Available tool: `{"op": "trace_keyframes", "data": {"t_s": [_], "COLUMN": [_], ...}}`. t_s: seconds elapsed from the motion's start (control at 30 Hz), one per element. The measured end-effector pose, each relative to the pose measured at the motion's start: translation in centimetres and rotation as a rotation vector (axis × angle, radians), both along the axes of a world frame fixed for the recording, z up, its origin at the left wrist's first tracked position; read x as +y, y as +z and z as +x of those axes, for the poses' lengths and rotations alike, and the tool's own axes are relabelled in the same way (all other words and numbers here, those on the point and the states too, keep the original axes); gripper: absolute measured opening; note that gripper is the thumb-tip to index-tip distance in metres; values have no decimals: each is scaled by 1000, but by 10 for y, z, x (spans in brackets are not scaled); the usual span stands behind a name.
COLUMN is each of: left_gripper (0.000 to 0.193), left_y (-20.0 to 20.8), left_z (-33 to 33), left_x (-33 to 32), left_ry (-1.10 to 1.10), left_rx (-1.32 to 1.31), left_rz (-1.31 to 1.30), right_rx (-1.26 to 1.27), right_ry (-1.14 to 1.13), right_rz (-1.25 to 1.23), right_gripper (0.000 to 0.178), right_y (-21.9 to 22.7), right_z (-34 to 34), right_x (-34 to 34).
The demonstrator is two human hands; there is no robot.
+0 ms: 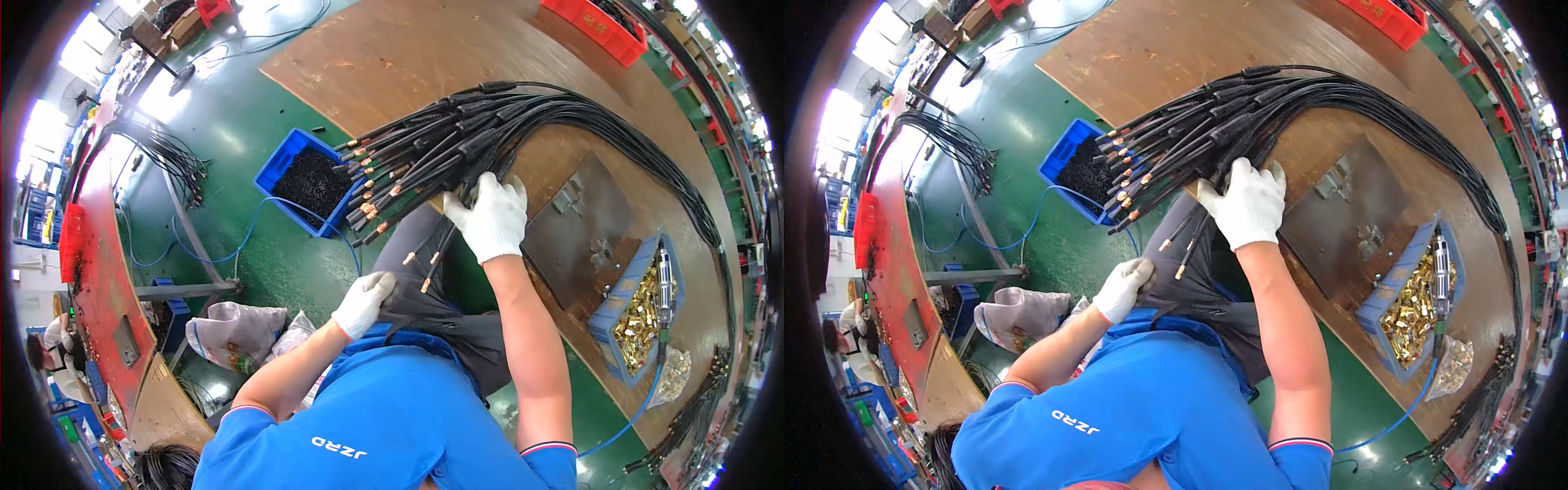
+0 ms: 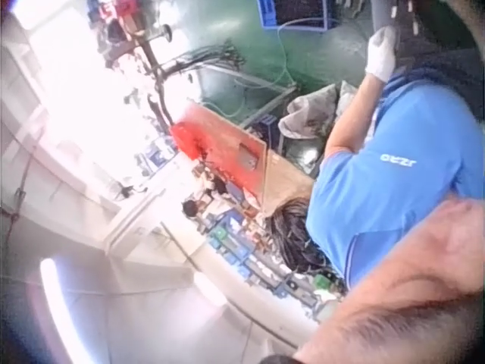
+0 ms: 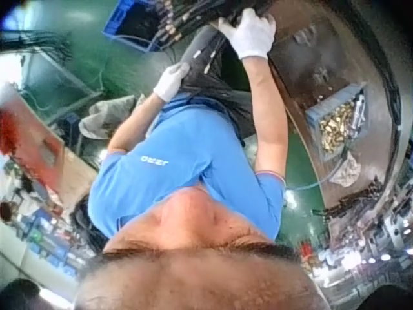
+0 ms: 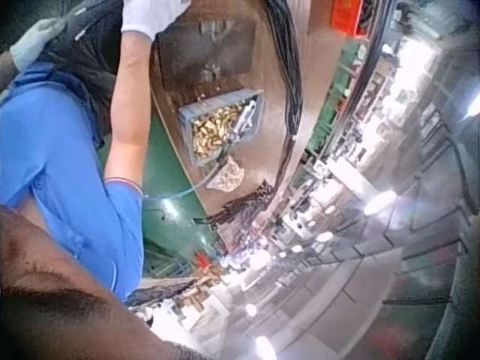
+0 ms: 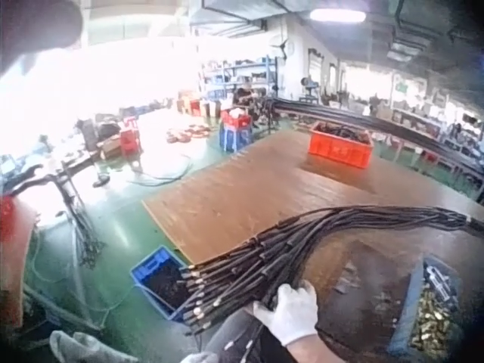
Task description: The person attaches metal connectors to cable ends using a pneumatic driver, slides protective sleeves over the joints, and gathers and rearranges bundles of cables on the worktables.
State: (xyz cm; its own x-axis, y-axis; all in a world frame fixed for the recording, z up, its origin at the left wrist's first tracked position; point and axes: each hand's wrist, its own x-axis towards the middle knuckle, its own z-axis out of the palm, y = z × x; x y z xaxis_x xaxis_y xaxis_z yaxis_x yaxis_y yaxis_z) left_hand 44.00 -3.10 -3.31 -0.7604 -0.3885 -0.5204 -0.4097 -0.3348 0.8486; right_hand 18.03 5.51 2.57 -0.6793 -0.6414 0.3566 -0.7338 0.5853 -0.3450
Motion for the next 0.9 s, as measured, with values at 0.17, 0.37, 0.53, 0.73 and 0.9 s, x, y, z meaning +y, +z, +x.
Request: {"op": "trace_keyframes", "data": {"t_s": [0.17, 0.37, 0.53, 0.73, 0.9], "left_gripper": [41, 46, 23, 36, 27], "left_y": [-68, -77, 41, 83, 68], "left_z": [49, 30, 22, -18, -29], "left_x": [-107, -217, -100, -35, -19], "left_ry": [466, 873, 403, -29, -60], "left_rx": [-167, -163, 208, 24, -59], "left_rz": [258, -392, -793, -1408, -1294], "right_rx": [31, 58, 380, 479, 386], "right_ry": [-1, -59, 217, 670, 787], "right_rz": [12, -96, -346, -220, -169], "right_gripper": [44, 47, 51, 43, 34], "right_y": [8, -4, -3, 5, 9], "right_z": [3, 5, 4, 0, -8], "right_x": [-3, 5, 3, -8, -15]}}
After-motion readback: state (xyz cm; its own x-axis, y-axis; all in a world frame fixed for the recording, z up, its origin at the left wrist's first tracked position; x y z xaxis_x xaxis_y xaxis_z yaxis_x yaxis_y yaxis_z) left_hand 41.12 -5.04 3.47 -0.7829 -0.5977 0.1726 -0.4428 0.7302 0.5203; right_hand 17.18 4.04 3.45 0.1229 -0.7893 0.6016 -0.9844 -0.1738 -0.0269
